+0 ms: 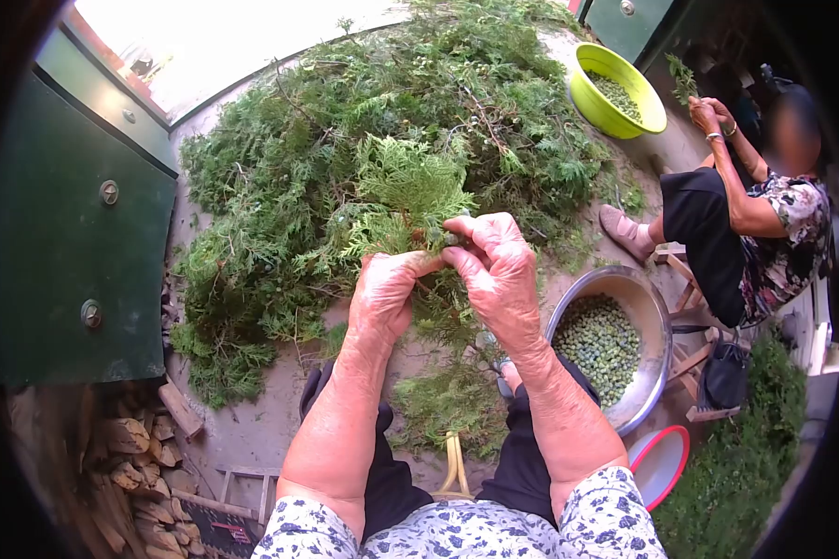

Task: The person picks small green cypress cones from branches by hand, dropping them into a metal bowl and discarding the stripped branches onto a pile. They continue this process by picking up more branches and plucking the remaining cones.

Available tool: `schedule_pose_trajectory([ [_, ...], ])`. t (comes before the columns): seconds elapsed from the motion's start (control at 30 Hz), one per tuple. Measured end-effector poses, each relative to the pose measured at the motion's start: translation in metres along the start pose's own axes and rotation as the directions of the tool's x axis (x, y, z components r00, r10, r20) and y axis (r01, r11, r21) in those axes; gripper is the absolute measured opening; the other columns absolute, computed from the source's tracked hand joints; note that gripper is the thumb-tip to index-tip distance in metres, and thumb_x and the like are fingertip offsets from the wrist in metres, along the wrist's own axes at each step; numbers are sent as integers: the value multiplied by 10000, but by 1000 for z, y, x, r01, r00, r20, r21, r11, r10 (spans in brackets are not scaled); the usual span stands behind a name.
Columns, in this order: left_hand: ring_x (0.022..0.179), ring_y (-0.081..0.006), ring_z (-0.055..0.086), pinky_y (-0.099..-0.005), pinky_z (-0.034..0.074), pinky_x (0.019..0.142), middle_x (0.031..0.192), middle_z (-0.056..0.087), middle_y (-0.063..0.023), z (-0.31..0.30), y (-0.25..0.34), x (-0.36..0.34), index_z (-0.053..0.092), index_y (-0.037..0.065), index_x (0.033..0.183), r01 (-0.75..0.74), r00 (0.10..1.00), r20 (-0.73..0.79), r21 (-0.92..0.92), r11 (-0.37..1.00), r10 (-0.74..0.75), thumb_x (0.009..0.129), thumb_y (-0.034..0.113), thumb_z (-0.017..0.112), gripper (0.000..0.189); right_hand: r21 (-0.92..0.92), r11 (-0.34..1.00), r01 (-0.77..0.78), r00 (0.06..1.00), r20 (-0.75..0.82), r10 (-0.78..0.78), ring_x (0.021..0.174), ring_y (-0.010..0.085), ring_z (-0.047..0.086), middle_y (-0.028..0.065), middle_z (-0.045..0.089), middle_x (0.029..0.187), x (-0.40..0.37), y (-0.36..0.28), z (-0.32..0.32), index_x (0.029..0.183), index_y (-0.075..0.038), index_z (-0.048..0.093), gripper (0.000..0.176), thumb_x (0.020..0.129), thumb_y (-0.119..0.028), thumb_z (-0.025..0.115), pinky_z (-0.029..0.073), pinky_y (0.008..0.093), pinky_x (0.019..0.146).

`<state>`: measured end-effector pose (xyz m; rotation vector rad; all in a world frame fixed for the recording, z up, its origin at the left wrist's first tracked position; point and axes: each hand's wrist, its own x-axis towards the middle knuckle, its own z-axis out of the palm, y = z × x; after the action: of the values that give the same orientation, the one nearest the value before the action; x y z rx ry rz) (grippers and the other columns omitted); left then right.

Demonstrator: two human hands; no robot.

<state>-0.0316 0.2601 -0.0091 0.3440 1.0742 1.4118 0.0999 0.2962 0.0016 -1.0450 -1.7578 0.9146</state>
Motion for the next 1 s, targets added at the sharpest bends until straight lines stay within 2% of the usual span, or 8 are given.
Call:
schedule_pose_trajectory([
  [0.17, 778, -136, 611, -270, 466, 720, 873, 660, -54, 7, 6, -3, 650, -16, 913, 76, 994, 74, 28, 997, -78, 715, -26, 695, 203, 34, 999, 36, 997, -70, -33, 739, 174, 579, 83, 569, 820, 0, 4, 1, 953, -3, 636, 189, 764, -6, 646, 475, 284, 645],
  [0.23, 795, -142, 616, -277, 473, 749, 877, 663, -57, 9, 5, -2, 646, 1, 952, 26, 994, 101, 71, 997, -33, 713, -16, 703, 246, 212, 960, -181, 976, -83, 202, 704, 157, 585, 77, 591, 794, 0, 0, 3, 935, -4, 635, 124, 815, -24, 613, 475, 276, 614],
  [0.3, 785, -144, 623, -271, 479, 735, 876, 668, -64, 10, 3, -2, 648, -4, 955, 31, 996, 87, 65, 997, -36, 703, -22, 708, 259, 202, 955, -217, 969, -73, 236, 689, 122, 587, 70, 602, 781, 4, -1, -3, 941, -12, 616, 101, 853, -54, 589, 474, 253, 578],
  [0.4, 773, -143, 628, -267, 482, 719, 878, 673, -67, 10, 3, 0, 650, -7, 954, 15, 999, 47, 38, 999, -17, 695, -28, 713, 268, 568, 748, -343, 929, 88, 359, 619, 94, 565, 42, 571, 778, 13, -1, -14, 1040, -9, 520, 152, 904, -76, 519, 461, 200, 515],
  [0.5, 772, -136, 621, -268, 475, 709, 890, 671, -60, 8, 2, 1, 647, -3, 951, -31, 999, 21, 3, 999, 31, 696, -26, 716, 265, 630, 671, -390, 913, 172, 369, 642, 97, 568, 42, 579, 811, 13, 2, -15, 1046, -14, 520, 177, 879, -70, 546, 452, 189, 526],
  [0.57, 784, -139, 620, -269, 477, 715, 906, 668, -66, 5, -2, 3, 642, -5, 962, 1, 999, 35, -1, 1000, -1, 692, -25, 721, 282, 597, 666, -447, 893, 246, 378, 691, 83, 560, 44, 557, 905, 10, 7, -16, 1033, -19, 542, 237, 816, -56, 629, 466, 213, 576],
  [0.67, 788, -144, 618, -271, 477, 723, 907, 666, -68, 11, -1, -1, 639, -12, 968, -27, 999, 43, -45, 999, 29, 700, -21, 715, 278, 243, 935, -259, 966, 89, 244, 735, 91, 528, 18, 540, 898, 7, 5, -7, 1000, -39, 607, 322, 706, -69, 733, 470, 241, 655],
  [1.0, 782, -147, 616, -281, 475, 726, 898, 665, -58, 12, -3, -4, 650, 0, 958, -46, 999, 1, 78, 996, 46, 709, -11, 689, 252, 350, 831, -433, 901, 143, 410, 647, 69, 530, 41, 593, 811, 5, 0, -10, 986, 10, 612, 232, 770, -55, 669, 455, 230, 577],
])
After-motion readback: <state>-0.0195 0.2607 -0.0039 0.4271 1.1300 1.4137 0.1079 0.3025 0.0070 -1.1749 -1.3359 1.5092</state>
